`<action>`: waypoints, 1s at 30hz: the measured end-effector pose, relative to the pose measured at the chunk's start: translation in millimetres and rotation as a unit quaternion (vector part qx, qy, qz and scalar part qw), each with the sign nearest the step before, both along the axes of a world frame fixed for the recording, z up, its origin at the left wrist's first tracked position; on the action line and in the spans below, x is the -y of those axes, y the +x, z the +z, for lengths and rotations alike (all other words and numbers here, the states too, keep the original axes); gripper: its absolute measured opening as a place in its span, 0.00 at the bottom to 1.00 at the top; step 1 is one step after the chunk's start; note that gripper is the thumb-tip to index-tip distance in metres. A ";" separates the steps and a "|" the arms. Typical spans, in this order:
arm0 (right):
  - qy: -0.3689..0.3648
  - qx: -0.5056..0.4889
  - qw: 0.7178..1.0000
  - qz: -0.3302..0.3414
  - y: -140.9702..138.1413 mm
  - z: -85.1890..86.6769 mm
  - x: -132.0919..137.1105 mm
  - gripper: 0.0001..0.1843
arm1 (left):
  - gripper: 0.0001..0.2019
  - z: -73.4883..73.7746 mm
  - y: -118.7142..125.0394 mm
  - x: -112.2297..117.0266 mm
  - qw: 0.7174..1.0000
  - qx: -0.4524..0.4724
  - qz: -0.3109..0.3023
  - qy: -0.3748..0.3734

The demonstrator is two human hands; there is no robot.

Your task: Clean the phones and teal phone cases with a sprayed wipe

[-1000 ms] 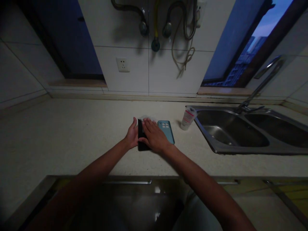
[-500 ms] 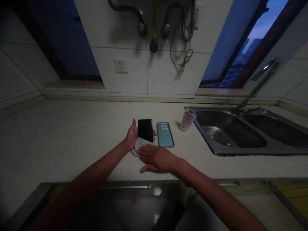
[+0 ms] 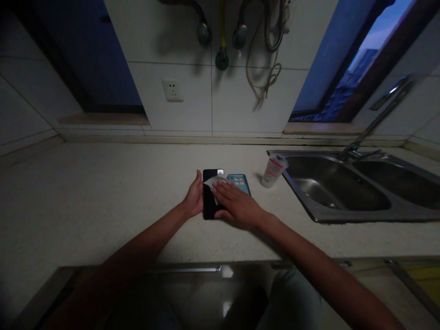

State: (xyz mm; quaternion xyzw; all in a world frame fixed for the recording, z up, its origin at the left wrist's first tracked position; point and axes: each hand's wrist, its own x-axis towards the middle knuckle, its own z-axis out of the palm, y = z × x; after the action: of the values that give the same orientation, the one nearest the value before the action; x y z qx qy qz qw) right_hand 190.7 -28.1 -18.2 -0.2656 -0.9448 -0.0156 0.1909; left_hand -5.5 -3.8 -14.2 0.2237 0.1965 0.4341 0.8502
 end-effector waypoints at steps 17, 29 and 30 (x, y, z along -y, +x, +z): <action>-0.004 0.031 0.991 0.133 -46.1 3.5 -23.8 0.38 | 0.47 -3.3 -16.6 -21.5 0.996 -0.012 0.036 -0.085; 0.029 -0.096 0.976 0.193 -7.6 15.3 -22.8 0.12 | 0.42 3.0 -17.5 -19.7 0.994 -0.017 0.092 -0.052; 0.039 -0.107 0.977 0.180 -6.0 15.0 -25.7 0.12 | 0.42 3.5 -17.4 -19.5 0.995 -0.018 0.089 -0.052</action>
State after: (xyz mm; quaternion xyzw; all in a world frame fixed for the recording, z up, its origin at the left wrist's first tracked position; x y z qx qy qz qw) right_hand 184.8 -2.3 -3.3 -0.0839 -0.9499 0.0110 0.3009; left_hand -23.0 15.8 -10.7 0.1682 0.2529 0.4930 0.8153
